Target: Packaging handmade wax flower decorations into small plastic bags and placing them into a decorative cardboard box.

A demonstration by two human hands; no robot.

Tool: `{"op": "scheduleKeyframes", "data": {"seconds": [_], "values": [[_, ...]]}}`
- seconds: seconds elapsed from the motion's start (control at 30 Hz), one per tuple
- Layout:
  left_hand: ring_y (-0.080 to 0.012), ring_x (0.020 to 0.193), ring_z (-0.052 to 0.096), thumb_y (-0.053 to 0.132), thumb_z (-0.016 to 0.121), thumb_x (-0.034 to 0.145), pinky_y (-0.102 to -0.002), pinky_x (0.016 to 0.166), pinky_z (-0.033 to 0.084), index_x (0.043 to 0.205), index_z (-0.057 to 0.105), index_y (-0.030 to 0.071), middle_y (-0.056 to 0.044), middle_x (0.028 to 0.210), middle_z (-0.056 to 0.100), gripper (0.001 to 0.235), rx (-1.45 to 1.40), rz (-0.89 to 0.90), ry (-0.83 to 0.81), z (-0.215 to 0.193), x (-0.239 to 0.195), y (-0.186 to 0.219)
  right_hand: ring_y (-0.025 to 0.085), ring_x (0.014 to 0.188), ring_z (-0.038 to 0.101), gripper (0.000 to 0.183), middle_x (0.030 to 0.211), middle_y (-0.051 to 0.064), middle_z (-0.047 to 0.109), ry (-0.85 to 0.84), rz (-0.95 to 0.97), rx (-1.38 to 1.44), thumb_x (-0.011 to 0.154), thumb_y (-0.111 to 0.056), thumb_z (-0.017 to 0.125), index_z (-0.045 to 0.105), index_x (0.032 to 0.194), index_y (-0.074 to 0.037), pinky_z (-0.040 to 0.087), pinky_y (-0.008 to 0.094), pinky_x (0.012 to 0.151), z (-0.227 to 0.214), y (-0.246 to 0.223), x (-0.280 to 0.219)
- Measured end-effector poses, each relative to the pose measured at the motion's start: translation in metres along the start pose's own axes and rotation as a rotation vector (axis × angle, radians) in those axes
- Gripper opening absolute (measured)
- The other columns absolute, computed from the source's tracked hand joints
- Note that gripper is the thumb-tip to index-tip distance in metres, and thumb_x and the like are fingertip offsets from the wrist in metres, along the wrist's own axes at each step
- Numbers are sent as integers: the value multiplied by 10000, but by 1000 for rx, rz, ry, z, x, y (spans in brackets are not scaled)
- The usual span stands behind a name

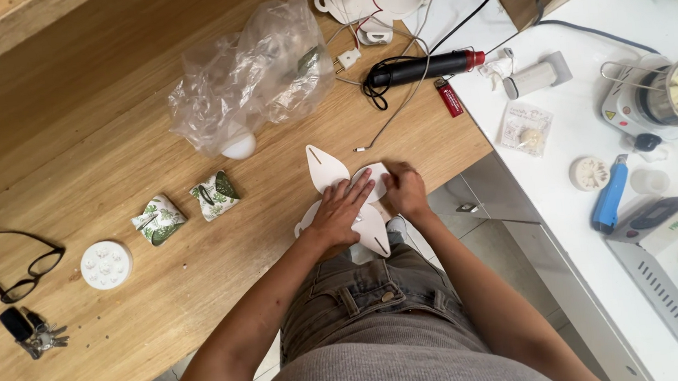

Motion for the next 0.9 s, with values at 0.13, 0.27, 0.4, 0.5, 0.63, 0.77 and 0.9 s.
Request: {"op": "scheduleKeyframes", "data": {"seconds": [0.13, 0.27, 0.4, 0.5, 0.63, 0.77, 0.9], "values": [[-355, 1426, 407, 343, 861, 749, -593, 1162, 287, 1520, 400, 91, -125, 1613, 323, 933, -168, -33, 445, -17, -36, -25, 411, 1183, 541, 639, 1336, 244, 563, 199, -133, -348, 795, -150, 763, 561, 1386, -19, 461, 511, 921, -28, -44, -16], [-317, 1319, 582, 277, 739, 910, -463, 1133, 475, 1340, 622, 67, -165, 1402, 600, 493, -304, -495, 711, 10, -110, -72, 366, 1309, 500, 624, 1515, 199, 467, 45, -276, -348, 934, -148, 663, 485, 1533, -157, 467, 465, 1103, -13, -75, -32], [-281, 1039, 666, 283, 806, 843, -409, 903, 545, 1250, 617, 44, -145, 1172, 667, 508, -722, -854, 523, 93, -119, -101, 410, 1307, 468, 686, 1513, 245, 411, -327, -592, -406, 879, -263, 740, 470, 1506, -194, 412, 508, 1060, 25, -103, -52], [-211, 913, 702, 225, 837, 786, -341, 824, 572, 1180, 616, 41, -95, 1011, 714, 488, -984, -890, 663, 133, -98, -106, 416, 1324, 455, 740, 1519, 241, 407, -425, -596, -447, 848, -277, 756, 449, 1516, -189, 404, 509, 1057, 42, -88, -55], [-219, 853, 695, 97, 804, 769, -333, 731, 567, 1050, 674, -13, -103, 945, 719, 329, -1201, -1049, 779, 164, -88, -121, 378, 1335, 489, 740, 1497, 204, 456, -418, -602, -480, 845, -293, 769, 457, 1509, -194, 409, 491, 1074, 42, -80, -51], [-226, 853, 675, 93, 808, 826, -348, 722, 563, 1027, 664, -24, -116, 954, 699, 274, -1340, -1002, 836, 151, -90, -111, 384, 1322, 494, 756, 1478, 223, 463, -421, -639, -451, 828, -307, 793, 468, 1497, -175, 419, 489, 1062, 44, -73, -51], [-211, 954, 711, 68, 713, 896, -389, 807, 629, 1122, 615, 13, -88, 1065, 704, 253, -1934, -827, 883, 119, -93, -93, 396, 1315, 503, 751, 1474, 248, 469, -440, -640, -440, 822, -284, 798, 485, 1486, -127, 429, 483, 1058, 41, -71, -47]]}}
Point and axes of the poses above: each hand's wrist, its own x-axis towards the middle knuckle, its own z-axis out of the palm, y = z × x, the point moved 5 cm from there along x, towards the middle knuckle
